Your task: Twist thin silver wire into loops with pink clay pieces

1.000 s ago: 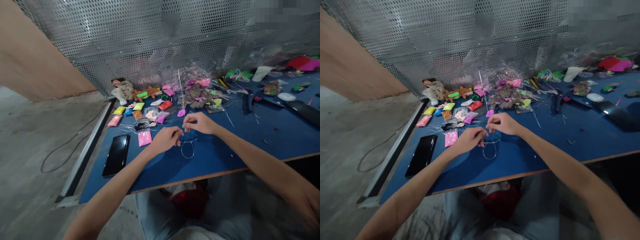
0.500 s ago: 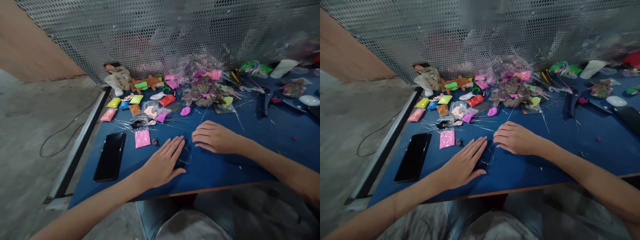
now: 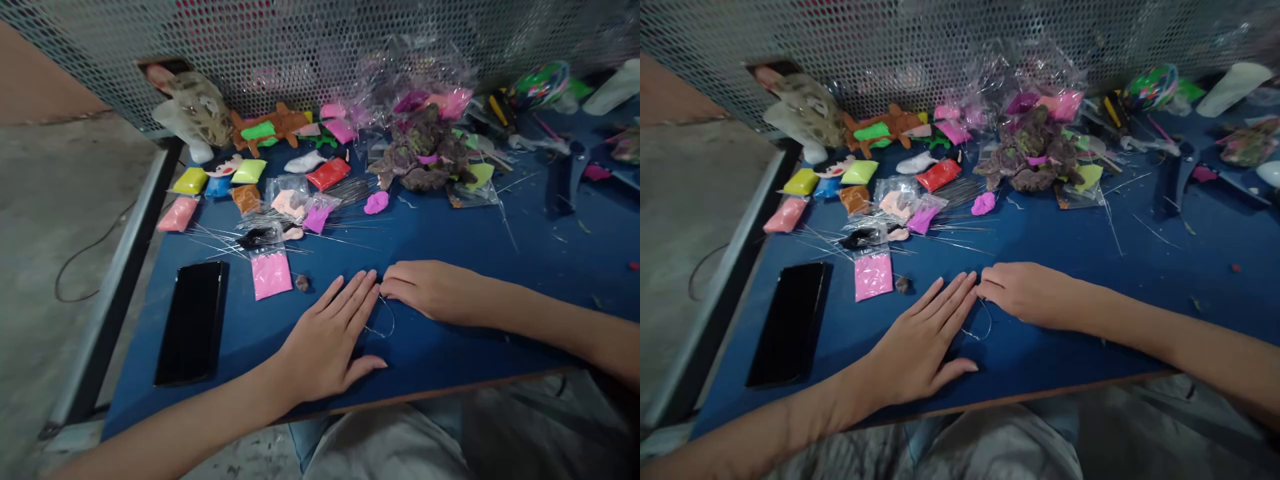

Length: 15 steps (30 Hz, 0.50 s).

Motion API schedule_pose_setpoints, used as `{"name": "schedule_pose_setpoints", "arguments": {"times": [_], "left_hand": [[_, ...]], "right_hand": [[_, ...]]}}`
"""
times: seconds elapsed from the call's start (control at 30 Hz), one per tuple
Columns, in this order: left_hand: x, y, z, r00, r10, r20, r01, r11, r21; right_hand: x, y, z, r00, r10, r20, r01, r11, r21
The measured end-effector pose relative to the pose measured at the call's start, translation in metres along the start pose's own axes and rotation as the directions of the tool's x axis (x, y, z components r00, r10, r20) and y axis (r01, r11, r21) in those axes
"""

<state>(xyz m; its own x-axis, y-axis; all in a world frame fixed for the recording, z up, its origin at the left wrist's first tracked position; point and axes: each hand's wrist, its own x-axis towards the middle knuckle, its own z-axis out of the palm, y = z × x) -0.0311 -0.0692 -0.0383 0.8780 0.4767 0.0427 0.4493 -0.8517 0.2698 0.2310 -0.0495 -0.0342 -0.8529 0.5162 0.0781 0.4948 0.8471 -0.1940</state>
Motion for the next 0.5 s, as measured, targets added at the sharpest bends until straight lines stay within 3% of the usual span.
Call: {"name": "schedule_pose_setpoints", "arguments": {"times": [0.27, 0.5], "left_hand": [[-0.001, 0.001, 0.001, 1.000, -0.011, 0.007, 0.011, 0.998, -0.055], [0.000, -0.011, -0.008, 0.998, 0.053, 0.025, -0.050, 0.994, -0.099]], "right_hand": [[-0.011, -0.046, 0.008, 0.985, 0.130, -0.109, -0.148, 0.972, -0.180], [-0.011, -0.026, 0.010, 0.979, 0.203, -0.034, -0.203, 0.979, 0.004]]}}
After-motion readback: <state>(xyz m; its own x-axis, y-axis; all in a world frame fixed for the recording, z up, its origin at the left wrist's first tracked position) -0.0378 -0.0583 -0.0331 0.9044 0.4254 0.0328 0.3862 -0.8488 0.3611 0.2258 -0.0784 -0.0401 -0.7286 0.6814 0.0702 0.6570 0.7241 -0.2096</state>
